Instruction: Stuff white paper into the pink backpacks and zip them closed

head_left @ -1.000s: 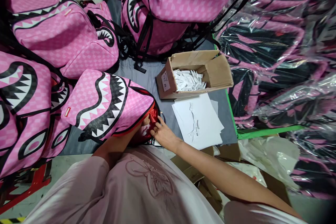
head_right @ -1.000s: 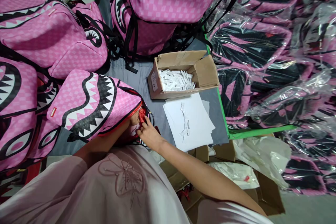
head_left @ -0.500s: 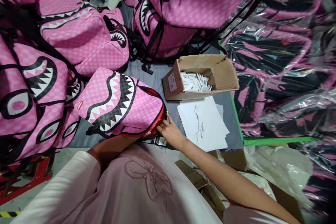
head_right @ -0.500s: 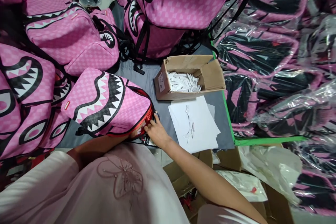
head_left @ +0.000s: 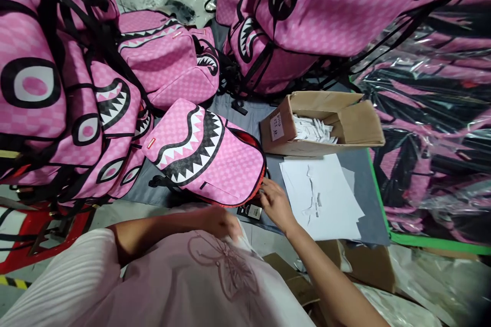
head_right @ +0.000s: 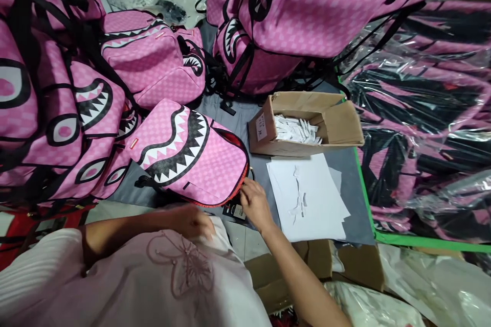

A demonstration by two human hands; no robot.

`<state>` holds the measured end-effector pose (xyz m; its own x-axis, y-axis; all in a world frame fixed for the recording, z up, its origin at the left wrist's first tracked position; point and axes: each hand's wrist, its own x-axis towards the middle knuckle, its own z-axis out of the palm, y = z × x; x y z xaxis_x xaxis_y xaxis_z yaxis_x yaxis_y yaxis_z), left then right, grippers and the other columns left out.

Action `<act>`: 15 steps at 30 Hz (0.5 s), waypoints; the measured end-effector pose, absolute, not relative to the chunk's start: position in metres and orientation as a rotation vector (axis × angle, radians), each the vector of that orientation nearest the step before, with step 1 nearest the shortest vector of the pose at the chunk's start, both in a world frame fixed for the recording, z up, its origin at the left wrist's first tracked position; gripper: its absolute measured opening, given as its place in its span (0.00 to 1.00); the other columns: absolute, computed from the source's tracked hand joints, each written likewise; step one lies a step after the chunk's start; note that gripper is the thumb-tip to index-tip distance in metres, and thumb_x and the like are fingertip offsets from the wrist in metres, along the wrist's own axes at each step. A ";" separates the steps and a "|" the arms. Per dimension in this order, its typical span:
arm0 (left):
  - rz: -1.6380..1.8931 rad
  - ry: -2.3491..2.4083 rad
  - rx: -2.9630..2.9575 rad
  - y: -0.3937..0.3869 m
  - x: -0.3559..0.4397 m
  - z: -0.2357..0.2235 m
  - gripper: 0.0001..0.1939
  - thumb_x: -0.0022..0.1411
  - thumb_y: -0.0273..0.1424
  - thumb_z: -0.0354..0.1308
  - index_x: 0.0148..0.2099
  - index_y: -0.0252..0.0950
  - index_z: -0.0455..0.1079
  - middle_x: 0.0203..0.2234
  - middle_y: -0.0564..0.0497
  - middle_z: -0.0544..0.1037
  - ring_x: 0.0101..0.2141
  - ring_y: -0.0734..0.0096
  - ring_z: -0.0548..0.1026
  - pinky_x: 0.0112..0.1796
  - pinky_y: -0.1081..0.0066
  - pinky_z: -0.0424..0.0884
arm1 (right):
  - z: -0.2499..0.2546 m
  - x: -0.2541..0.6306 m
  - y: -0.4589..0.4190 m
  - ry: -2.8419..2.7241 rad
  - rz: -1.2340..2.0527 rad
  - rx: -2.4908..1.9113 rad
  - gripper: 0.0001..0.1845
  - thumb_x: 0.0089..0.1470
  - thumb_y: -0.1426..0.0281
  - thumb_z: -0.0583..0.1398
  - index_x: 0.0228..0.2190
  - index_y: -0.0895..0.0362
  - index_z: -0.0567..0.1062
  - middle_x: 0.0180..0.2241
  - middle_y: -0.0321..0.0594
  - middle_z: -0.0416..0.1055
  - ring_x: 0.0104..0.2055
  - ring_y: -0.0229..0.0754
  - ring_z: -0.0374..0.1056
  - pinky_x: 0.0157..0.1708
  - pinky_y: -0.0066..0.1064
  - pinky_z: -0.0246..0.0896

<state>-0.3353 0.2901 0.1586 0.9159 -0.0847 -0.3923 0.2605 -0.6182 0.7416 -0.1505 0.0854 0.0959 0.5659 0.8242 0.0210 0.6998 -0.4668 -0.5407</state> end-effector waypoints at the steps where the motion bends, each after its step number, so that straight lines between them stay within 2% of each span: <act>1: -0.459 0.208 2.240 0.301 -0.344 0.158 0.11 0.67 0.41 0.55 0.42 0.46 0.77 0.43 0.52 0.80 0.45 0.62 0.76 0.48 0.66 0.72 | 0.092 -0.155 0.083 -1.013 0.297 -2.297 0.15 0.60 0.69 0.51 0.43 0.57 0.74 0.53 0.51 0.72 0.56 0.51 0.65 0.57 0.50 0.60; 3: -0.386 0.427 2.387 0.320 -0.351 0.148 0.15 0.71 0.39 0.47 0.49 0.41 0.73 0.48 0.44 0.76 0.50 0.56 0.72 0.53 0.56 0.66 | 0.085 -0.165 0.083 -0.681 0.234 -2.300 0.16 0.61 0.64 0.51 0.43 0.57 0.72 0.51 0.52 0.72 0.53 0.51 0.67 0.55 0.50 0.62; 6: -0.356 0.611 2.565 0.337 -0.345 0.124 0.17 0.66 0.39 0.55 0.51 0.34 0.69 0.52 0.35 0.70 0.54 0.46 0.65 0.56 0.48 0.59 | 0.080 -0.183 0.092 -0.556 0.175 -2.322 0.20 0.60 0.57 0.52 0.44 0.58 0.71 0.54 0.56 0.68 0.57 0.54 0.64 0.57 0.53 0.59; 9: -0.394 0.605 2.636 0.337 -0.337 0.106 0.12 0.67 0.33 0.54 0.48 0.33 0.70 0.49 0.36 0.71 0.53 0.48 0.66 0.55 0.52 0.59 | 0.076 -0.202 0.106 -0.561 0.186 -2.299 0.26 0.60 0.54 0.52 0.49 0.59 0.69 0.57 0.58 0.64 0.60 0.56 0.61 0.58 0.53 0.57; 12: -0.474 0.626 2.651 0.335 -0.336 0.101 0.12 0.70 0.29 0.47 0.48 0.33 0.70 0.44 0.37 0.75 0.49 0.52 0.71 0.52 0.55 0.63 | 0.069 -0.214 0.115 -0.472 0.250 -2.251 0.29 0.61 0.54 0.51 0.56 0.60 0.64 0.54 0.56 0.67 0.53 0.52 0.66 0.53 0.49 0.63; 15: -0.572 0.691 2.626 0.339 -0.336 0.105 0.13 0.71 0.31 0.46 0.49 0.32 0.69 0.37 0.39 0.78 0.42 0.54 0.77 0.44 0.59 0.68 | 0.057 -0.216 0.116 -0.378 0.242 -2.239 0.30 0.61 0.56 0.50 0.59 0.59 0.61 0.53 0.53 0.68 0.49 0.49 0.68 0.50 0.45 0.65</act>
<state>-0.3363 0.3386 0.1050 0.7981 0.3815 -0.4663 0.5293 -0.8138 0.2401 -0.2159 0.1165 0.0565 0.9361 0.3487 -0.0464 0.1886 -0.6089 -0.7705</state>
